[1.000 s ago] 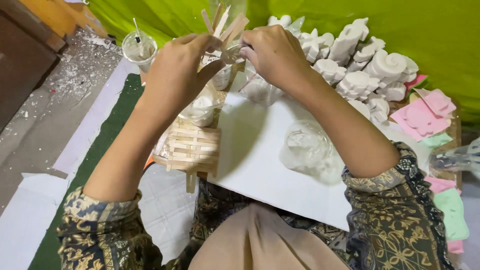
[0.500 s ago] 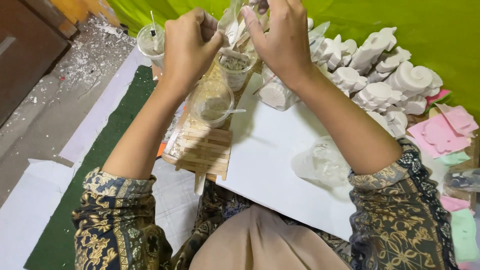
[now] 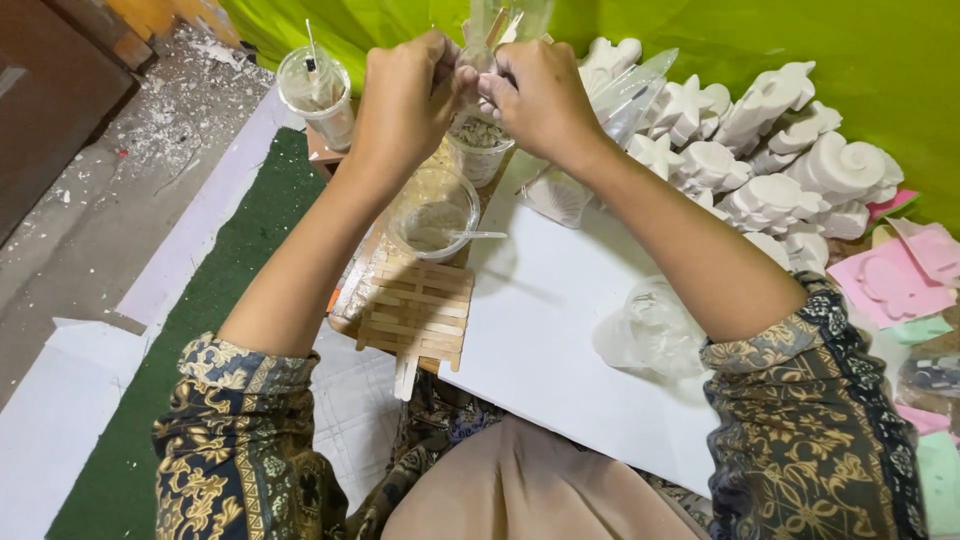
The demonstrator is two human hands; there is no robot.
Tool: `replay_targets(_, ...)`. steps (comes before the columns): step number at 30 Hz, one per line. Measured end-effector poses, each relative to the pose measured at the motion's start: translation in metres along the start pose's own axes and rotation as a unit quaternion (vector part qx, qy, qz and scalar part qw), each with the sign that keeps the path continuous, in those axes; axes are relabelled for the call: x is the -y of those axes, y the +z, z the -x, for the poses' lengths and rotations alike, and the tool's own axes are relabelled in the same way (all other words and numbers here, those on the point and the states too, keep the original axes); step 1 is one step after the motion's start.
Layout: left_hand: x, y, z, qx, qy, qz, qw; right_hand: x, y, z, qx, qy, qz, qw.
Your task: Mixing white powder with water in plastic cups using spoons and sticks to prepare material for molding.
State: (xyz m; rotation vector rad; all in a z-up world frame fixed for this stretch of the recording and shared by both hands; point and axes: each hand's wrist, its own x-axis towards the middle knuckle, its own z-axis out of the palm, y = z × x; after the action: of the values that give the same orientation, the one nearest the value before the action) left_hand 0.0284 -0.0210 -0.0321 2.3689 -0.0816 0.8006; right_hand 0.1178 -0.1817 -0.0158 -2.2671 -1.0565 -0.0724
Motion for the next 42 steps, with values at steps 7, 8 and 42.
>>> replay_targets(7,-0.002,-0.001,-0.001,0.015,0.006,-0.018,1.000,0.001,-0.002,-0.003,0.056,0.025,0.018,0.998)
replay_targets(8,-0.001,-0.001,-0.002,0.014,0.006,-0.019,1.000,0.003,-0.006,-0.003,0.055,0.024,0.017,0.998)
replay_targets(42,-0.001,-0.005,-0.008,-0.014,0.004,-0.002,1.000,0.015,-0.024,0.003,0.047,0.057,-0.128,0.989)
